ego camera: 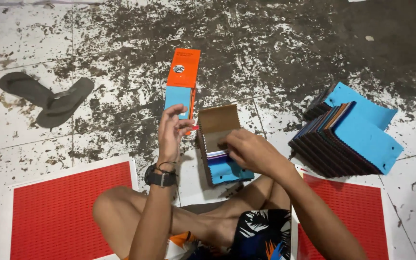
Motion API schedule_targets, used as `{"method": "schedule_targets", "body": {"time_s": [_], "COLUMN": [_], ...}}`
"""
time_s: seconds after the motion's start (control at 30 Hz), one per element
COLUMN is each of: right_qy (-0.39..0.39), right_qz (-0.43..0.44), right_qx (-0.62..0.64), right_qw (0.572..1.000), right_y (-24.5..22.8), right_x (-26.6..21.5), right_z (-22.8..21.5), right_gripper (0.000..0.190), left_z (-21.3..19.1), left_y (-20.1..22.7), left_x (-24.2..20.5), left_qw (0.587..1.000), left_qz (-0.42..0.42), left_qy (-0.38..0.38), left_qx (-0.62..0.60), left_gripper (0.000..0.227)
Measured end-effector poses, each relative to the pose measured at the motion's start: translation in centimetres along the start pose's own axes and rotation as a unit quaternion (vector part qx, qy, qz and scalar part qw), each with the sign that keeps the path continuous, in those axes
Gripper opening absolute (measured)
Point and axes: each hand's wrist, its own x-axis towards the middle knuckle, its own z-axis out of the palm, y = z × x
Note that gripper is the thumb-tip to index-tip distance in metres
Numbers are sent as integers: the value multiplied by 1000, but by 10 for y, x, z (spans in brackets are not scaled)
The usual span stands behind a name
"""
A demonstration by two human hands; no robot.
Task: Organizing and aligning fabric swatches within a sample book on the floor.
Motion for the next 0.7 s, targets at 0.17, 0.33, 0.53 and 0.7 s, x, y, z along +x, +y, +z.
{"method": "schedule_targets", "body": {"time_s": [0.17, 0.33, 0.53, 0.7], "right_qy": [25, 53, 44, 47], "right_qz": [78, 119, 136, 131], "right_qx": [119, 250, 318, 323], "right_qw": [990, 959, 937, 936], "right_y": [-2, 13, 20, 17], "right_x": [8, 10, 4, 5], "right_z": [-11, -7, -3, -4], "right_gripper": [13, 18, 18, 17], "left_z": [15, 41, 55, 54], "left_y": [13, 18, 12, 8], "left_x": [-12, -24, -26, -25], "left_qw": [999, 994, 992, 993], "left_qz": [0, -7, -26, -27], "left_qy": [-26, -49, -88, -91], "left_qx": [-45, -97, -84, -65], "left_gripper": [44, 45, 50, 53]}}
